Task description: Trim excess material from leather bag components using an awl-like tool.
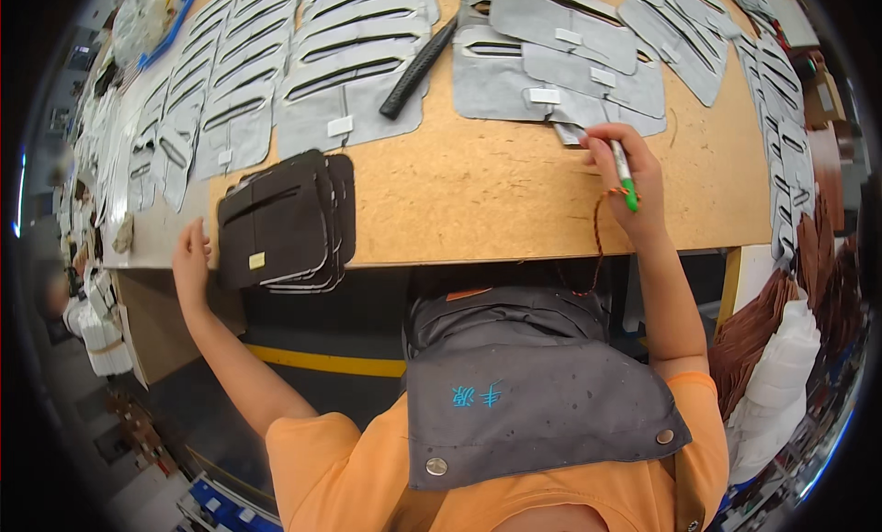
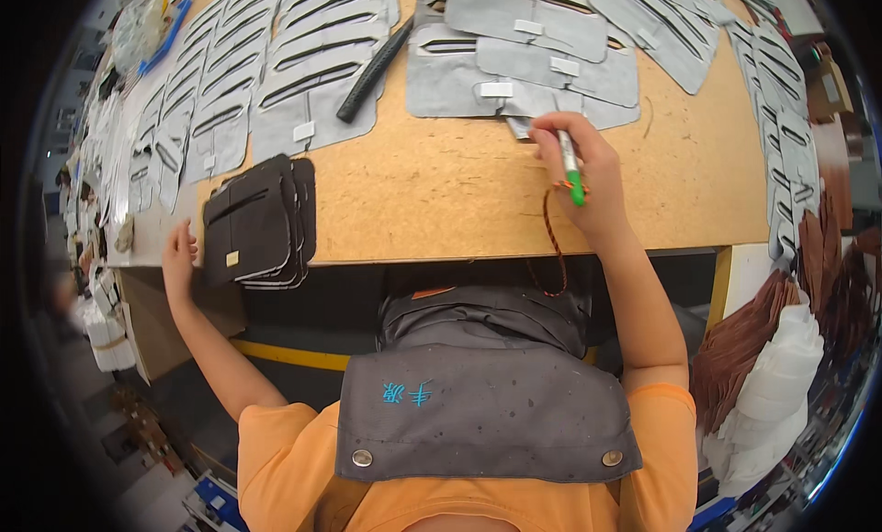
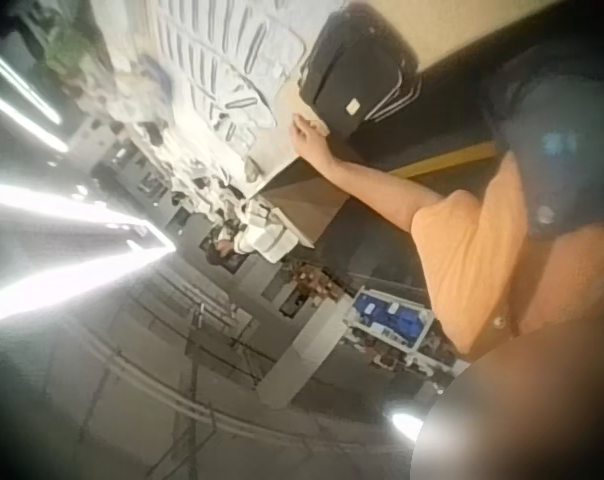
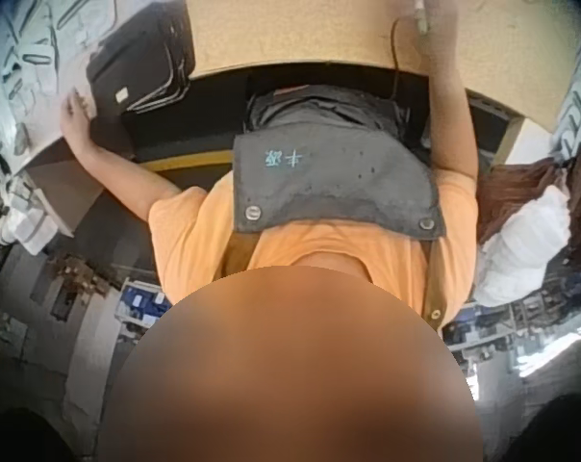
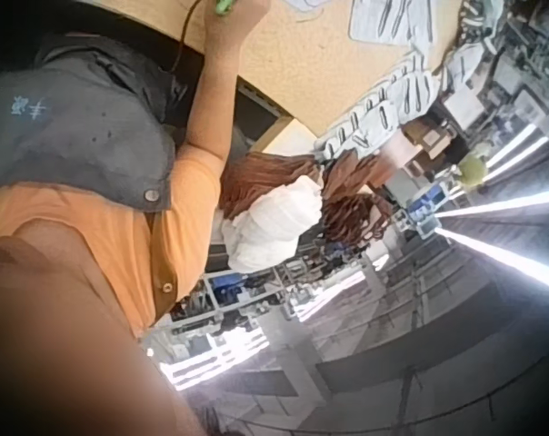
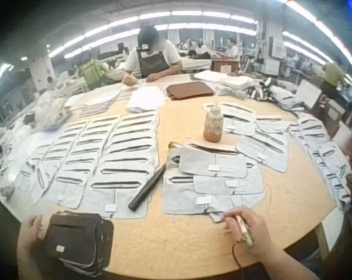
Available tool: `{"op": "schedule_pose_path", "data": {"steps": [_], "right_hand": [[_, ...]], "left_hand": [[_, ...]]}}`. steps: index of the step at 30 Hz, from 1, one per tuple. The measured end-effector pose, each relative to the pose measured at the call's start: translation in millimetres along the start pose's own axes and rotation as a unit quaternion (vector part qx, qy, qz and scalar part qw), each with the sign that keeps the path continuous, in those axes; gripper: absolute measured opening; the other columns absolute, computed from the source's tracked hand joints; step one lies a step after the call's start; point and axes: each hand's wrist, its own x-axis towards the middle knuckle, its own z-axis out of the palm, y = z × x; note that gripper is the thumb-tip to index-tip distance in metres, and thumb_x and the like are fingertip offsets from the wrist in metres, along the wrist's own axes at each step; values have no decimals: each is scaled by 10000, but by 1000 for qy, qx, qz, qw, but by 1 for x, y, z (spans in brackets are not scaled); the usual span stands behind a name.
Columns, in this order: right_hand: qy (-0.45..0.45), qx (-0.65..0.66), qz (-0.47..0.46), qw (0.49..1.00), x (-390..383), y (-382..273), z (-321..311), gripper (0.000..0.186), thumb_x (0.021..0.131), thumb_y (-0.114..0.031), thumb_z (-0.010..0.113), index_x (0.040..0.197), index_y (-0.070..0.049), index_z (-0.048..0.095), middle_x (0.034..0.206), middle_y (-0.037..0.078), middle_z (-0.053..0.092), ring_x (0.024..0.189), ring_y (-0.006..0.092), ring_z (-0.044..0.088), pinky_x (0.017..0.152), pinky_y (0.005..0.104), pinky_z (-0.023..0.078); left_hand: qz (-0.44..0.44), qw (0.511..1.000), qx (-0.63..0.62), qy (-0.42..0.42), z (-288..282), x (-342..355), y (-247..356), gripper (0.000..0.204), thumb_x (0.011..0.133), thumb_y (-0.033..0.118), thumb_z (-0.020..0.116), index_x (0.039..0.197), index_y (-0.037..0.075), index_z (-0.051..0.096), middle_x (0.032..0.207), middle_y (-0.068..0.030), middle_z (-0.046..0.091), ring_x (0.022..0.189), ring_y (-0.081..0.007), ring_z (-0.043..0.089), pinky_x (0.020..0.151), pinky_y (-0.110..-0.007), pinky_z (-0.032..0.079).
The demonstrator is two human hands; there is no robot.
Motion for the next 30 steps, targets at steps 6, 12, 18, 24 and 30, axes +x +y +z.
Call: {"op": "schedule_pose_path", "data": {"steps": [6,12,18,24,30], "right_hand": [[20,-276,-198,941,56,25,-12,153,887,-99,630,1025,-39,604,1003,137,656,888,305,632,742,351,517],[-63,-413,-232,878,80,33,-16,160,874,-122,622,1010,-40,599,1070,124,656,1001,305,619,768,371,520],[-66,-464,-292,834,91,39,-25,127,855,-96,630,954,-26,594,970,105,668,891,257,641,709,338,512],[74,-167,-188,965,85,-14,-29,113,897,-35,557,977,14,620,727,36,553,667,74,498,587,206,407],[-183,-178,-261,931,-18,-41,42,331,743,45,648,1059,-31,586,1030,158,664,910,321,660,768,373,539]], "left_hand": [[198,962,-84,171,42,-52,75,308,975,244,536,1146,6,629,1100,-122,613,992,-212,585,870,-325,451],[427,899,-97,30,105,-109,164,164,870,72,621,1023,30,660,1023,-119,633,978,-278,590,875,-353,450],[496,853,-150,-65,144,-149,186,188,846,46,645,1032,51,671,999,-94,637,949,-270,593,821,-352,467],[512,828,-215,-77,142,-164,190,191,837,25,646,1023,52,679,951,-75,646,853,-250,607,745,-327,482],[578,749,-321,-29,137,-164,211,218,841,-26,587,1054,-2,628,891,-105,643,743,-227,608,666,-320,494]]}}
